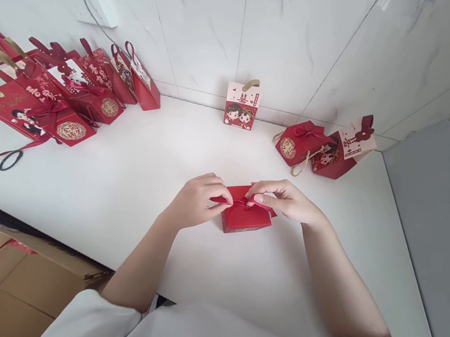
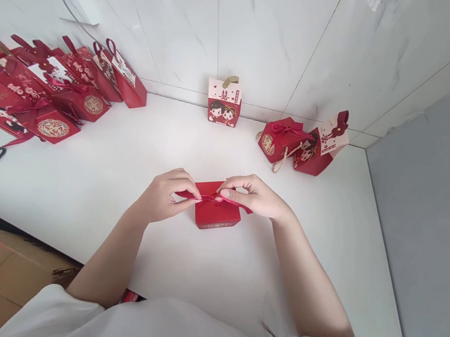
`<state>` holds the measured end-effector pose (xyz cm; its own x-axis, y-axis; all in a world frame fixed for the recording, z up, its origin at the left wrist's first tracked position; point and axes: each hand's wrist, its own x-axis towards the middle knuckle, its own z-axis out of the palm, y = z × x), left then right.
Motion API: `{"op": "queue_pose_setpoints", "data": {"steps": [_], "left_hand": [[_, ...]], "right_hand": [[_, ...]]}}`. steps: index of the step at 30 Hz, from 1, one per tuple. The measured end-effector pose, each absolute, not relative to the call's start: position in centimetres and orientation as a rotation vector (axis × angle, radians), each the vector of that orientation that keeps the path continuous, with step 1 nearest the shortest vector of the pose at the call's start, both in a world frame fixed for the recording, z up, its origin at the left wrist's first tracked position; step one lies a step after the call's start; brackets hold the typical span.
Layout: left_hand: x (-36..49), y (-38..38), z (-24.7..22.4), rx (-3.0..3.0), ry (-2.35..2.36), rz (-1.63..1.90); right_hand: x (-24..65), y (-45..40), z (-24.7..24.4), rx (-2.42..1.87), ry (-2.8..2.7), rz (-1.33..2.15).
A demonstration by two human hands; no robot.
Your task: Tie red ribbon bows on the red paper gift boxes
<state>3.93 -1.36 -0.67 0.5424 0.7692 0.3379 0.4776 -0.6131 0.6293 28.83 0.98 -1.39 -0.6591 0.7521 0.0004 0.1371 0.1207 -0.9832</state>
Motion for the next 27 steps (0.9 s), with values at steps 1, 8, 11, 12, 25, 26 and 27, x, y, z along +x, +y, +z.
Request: {"op": "queue_pose_setpoints", "data": {"steps": [1,8,11,12,25,26,27], "left_hand": [[3.9,-1.4,-0.7,2.352,1.007,0.865],[2.6,-1.2,0.1,2.179,0.824,0.601],[2.4,-0.9,0.5,2.017,0.851,0.547],[2.4,-0.9,0.6,1.953,0.913,0.536],[4.4,-1.4,0.2,1.51,1.156,0.327],[4.4,-1.4,0.3,1.454,1.147,0.295],[4.4,-1.3,0.3,1.4,1.133,0.247]], "right_hand": [[28.9,1.0,-1.3,-0.861,-1.892,1.575],[29.2,1.0,-1.0,-0.893,-1.897,1.571],[29.2,1.0,-1.1,-0.885,-1.894,1.574],[29.2,1.0,-1.1,-0.885,-1.89,1.575],[29.3,0.9,-1.2,-0.891,-1.883,1.612],[29.3,0.9,-1.2,-0.872,-1.877,1.615],[29.2,0.9,-1.1,-0.856,-1.873,1.616]]}}
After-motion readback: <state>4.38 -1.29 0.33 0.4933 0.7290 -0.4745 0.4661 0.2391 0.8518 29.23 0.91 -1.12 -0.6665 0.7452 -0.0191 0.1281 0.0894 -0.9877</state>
